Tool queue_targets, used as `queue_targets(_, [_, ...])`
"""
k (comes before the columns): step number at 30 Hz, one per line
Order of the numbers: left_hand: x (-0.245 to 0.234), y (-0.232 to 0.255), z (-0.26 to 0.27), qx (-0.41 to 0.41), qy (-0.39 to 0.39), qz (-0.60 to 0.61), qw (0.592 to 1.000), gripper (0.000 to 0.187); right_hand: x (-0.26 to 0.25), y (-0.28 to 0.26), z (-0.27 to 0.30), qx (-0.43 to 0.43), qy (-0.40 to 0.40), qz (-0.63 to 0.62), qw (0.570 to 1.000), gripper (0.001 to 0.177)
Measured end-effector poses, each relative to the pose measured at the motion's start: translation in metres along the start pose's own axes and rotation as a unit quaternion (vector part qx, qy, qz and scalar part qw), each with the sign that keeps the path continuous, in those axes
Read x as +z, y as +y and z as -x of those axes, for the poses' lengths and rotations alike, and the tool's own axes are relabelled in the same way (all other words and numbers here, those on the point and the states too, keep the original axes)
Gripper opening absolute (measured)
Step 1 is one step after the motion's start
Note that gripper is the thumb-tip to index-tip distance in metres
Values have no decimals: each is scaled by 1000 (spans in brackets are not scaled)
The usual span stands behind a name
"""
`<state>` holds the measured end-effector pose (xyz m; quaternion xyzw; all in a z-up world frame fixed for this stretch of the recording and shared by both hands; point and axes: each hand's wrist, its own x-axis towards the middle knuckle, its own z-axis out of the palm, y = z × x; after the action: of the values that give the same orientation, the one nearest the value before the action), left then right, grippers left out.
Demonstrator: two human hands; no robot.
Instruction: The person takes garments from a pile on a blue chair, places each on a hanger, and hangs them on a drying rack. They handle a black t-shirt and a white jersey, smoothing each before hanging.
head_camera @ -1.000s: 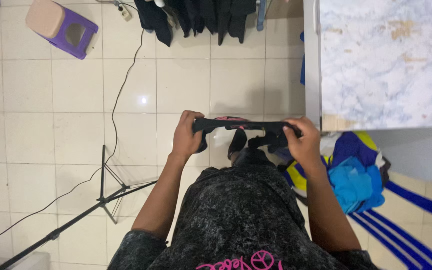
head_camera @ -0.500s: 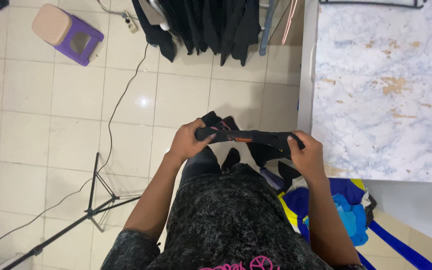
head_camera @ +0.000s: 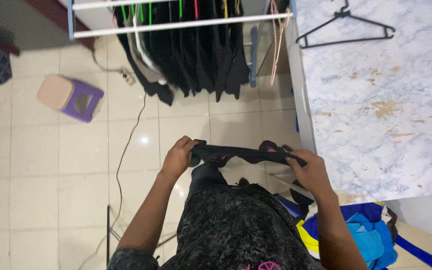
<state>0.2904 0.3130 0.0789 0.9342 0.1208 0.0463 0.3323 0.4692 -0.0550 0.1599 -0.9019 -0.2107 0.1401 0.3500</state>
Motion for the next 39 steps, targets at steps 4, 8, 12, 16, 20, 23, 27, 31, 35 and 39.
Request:
queue_targets(4, [3, -22, -25, -48, 58, 242, 967, 31, 0, -20, -10, 81, -15, 25, 996, 25])
queue_targets(8, [1, -32, -77, -180, 60, 454, 871, 8, -6, -40, -30, 109, -94, 40, 989, 37])
queue_targets(12, [-41, -46, -108, -137, 13, 305, 942, 12, 6, -42, -34, 71, -23, 60, 995, 26])
queue_targets(16, [-83, -49, -133, 76, 49, 30, 995, 17, 26, -32, -41, 82, 130, 78, 985, 16])
queue_targets(20, [-94, -56, -147, 33, 0, 13, 999, 33, 39, -22, -47, 73, 166, 83, 980, 17])
queue_targets(23, [-96, -74, -160, -60, -88, 154, 982, 36, 37, -21, -54, 93, 143, 26, 985, 18])
queue_targets(27, [-107, -98, -173, 4, -139, 242, 960, 29, 27, -25, -61, 113, 118, 10, 987, 20])
queue_targets(31, [-115, -103, -187, -75, -194, 187, 960, 20, 24, -33, -63, 89, 139, 12, 986, 17])
queue_targets(35, [-107, -99, -198, -39, -198, 162, 966, 21, 24, -35, -62, 91, 140, 25, 986, 18])
queue_targets(39, [-96, -100, -210, -22, -261, 240, 935, 22, 17, -35, -61, 122, 140, 44, 982, 18])
